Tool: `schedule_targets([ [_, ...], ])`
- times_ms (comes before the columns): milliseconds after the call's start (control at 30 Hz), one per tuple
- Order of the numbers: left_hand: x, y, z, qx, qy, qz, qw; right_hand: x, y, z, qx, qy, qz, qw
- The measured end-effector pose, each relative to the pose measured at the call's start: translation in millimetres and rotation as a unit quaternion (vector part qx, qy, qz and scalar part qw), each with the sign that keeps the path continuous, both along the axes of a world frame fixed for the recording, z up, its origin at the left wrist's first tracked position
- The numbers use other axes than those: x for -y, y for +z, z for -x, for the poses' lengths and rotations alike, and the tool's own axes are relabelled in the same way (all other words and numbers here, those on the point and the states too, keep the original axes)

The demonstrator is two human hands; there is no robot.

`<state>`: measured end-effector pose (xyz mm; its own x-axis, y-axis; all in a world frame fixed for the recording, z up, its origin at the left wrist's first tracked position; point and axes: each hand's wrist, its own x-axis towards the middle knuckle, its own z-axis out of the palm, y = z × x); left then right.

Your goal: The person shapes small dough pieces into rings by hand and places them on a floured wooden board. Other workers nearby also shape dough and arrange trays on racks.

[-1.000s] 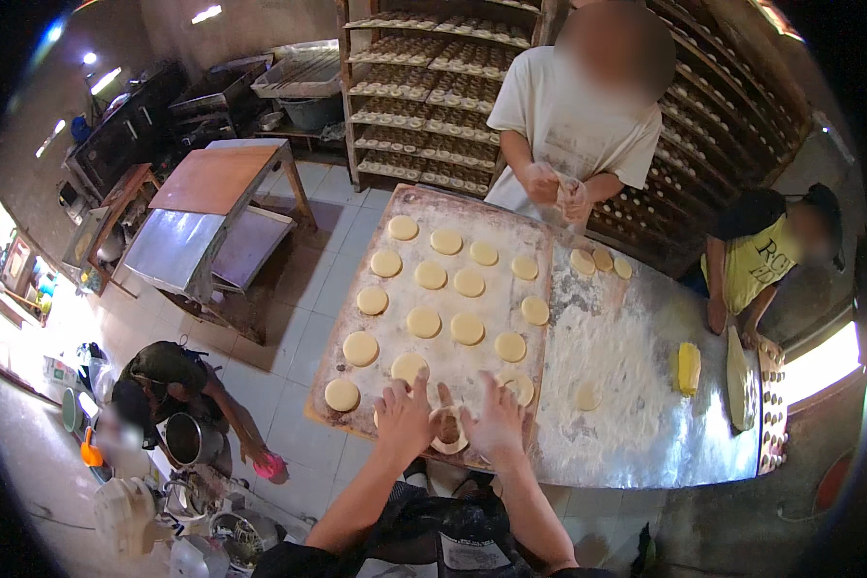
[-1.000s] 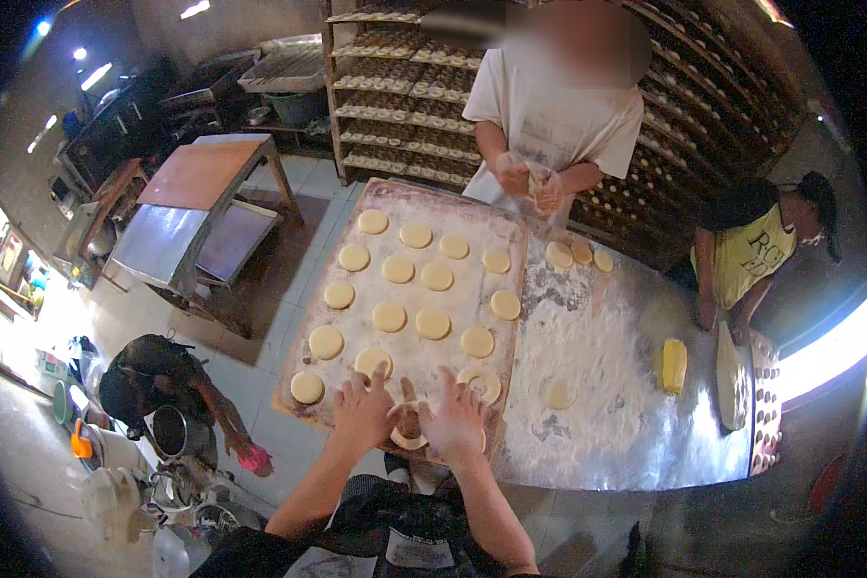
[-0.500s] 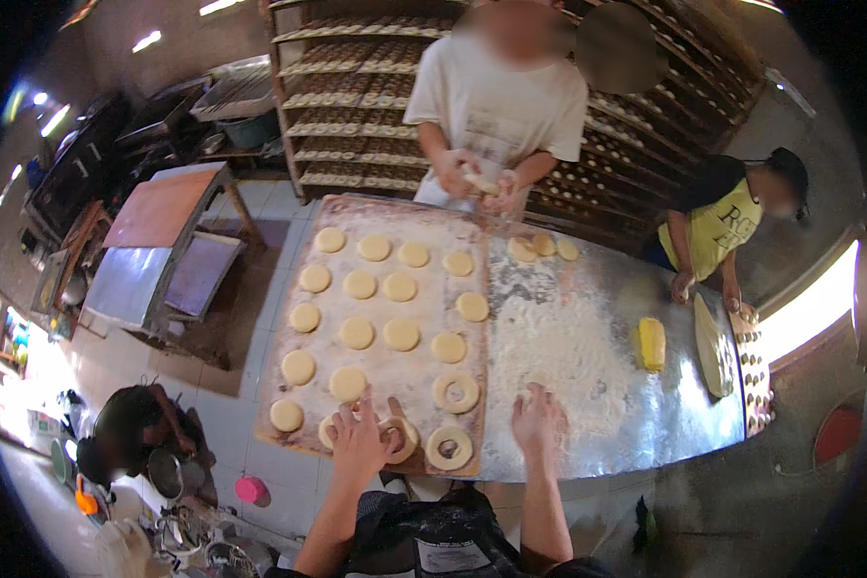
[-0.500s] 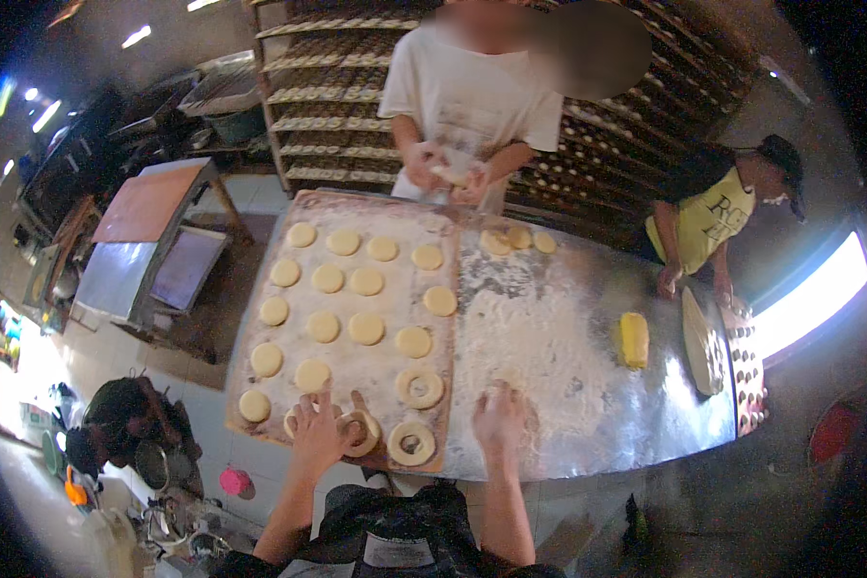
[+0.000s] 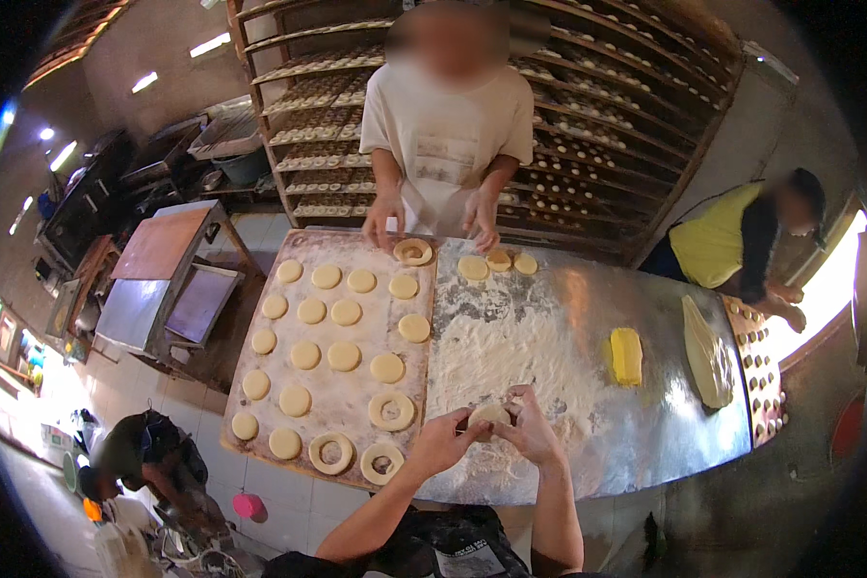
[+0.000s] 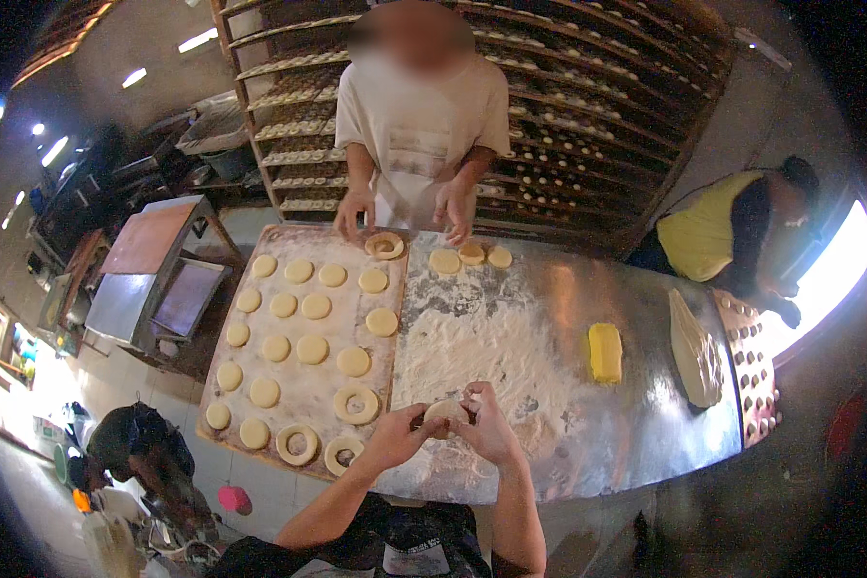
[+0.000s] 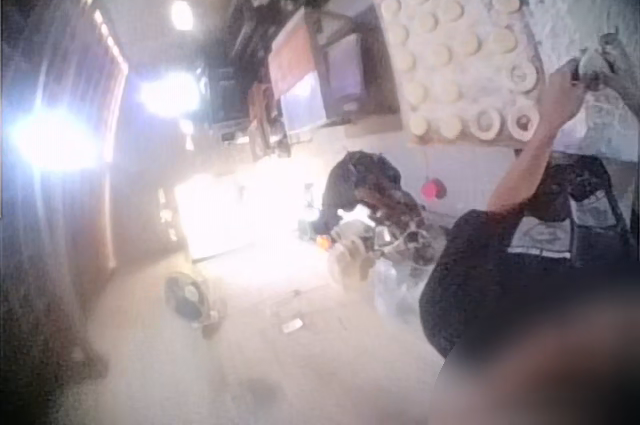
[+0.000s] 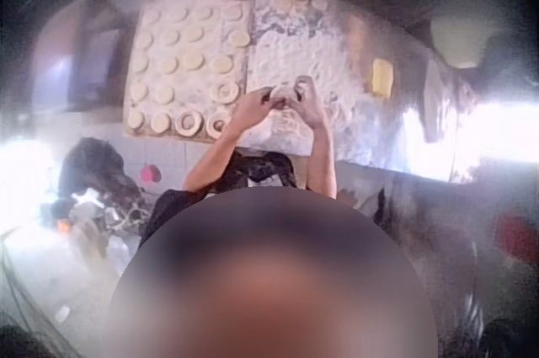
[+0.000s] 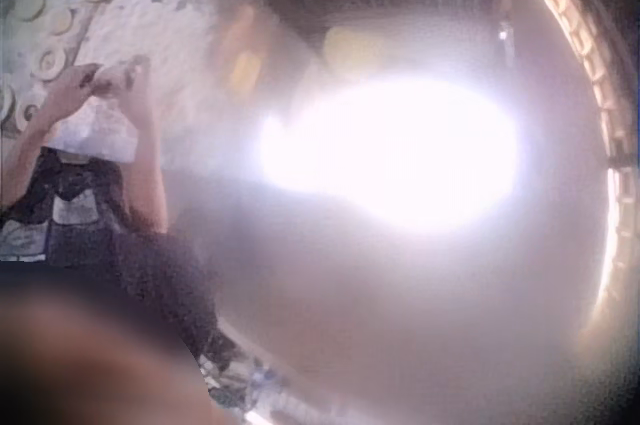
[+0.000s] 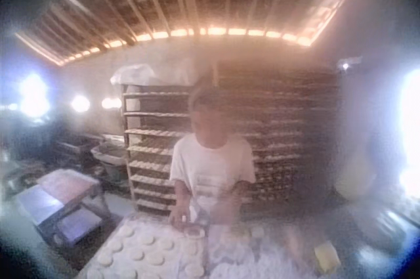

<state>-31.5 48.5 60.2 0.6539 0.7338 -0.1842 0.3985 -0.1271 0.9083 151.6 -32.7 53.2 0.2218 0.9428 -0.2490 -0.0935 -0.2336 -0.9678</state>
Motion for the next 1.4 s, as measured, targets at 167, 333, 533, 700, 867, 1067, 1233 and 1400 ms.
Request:
schedule_targets([
  [167, 23, 19, -19, 0.043, 0.054, -0.006, 0.998, 3, 13, -3, 0.239, -0.051, -0.004, 0.97],
  [333, 44, -3, -54, 0.061, 0.11, -0.268, 0.955, -4, -21, 3, 0.154, -0.128, -0.114, 0.973],
  [533, 52, -22, -54, 0.305, 0.179, 0.057, 0.933, 7, -36, -24, -0.409, 0.03, -0.119, 0.904],
  [700, 48, -24, -39, 0.441, 0.174, 0.172, 0.863, -7, -28, -2, 0.336, 0.064, -0.153, 0.927],
  [867, 30, -29, -10, -0.005, 0.171, -0.305, 0.937, -28, -29, 27, -0.055, 0.102, -0.12, 0.986],
  [1067, -2, -30, 33, 0.165, 0.246, -0.16, 0.942, -62, -31, 77, -0.119, 0.128, -0.203, 0.963],
  [1233, -38, -25, 77, 0.108, 0.231, -0.21, 0.944, -98, -24, 123, -0.438, 0.135, -0.238, 0.856],
  [1400, -65, -29, 117, 0.073, 0.19, -0.188, 0.961, -121, -25, 168, -0.012, 0.078, -0.179, 0.981],
])
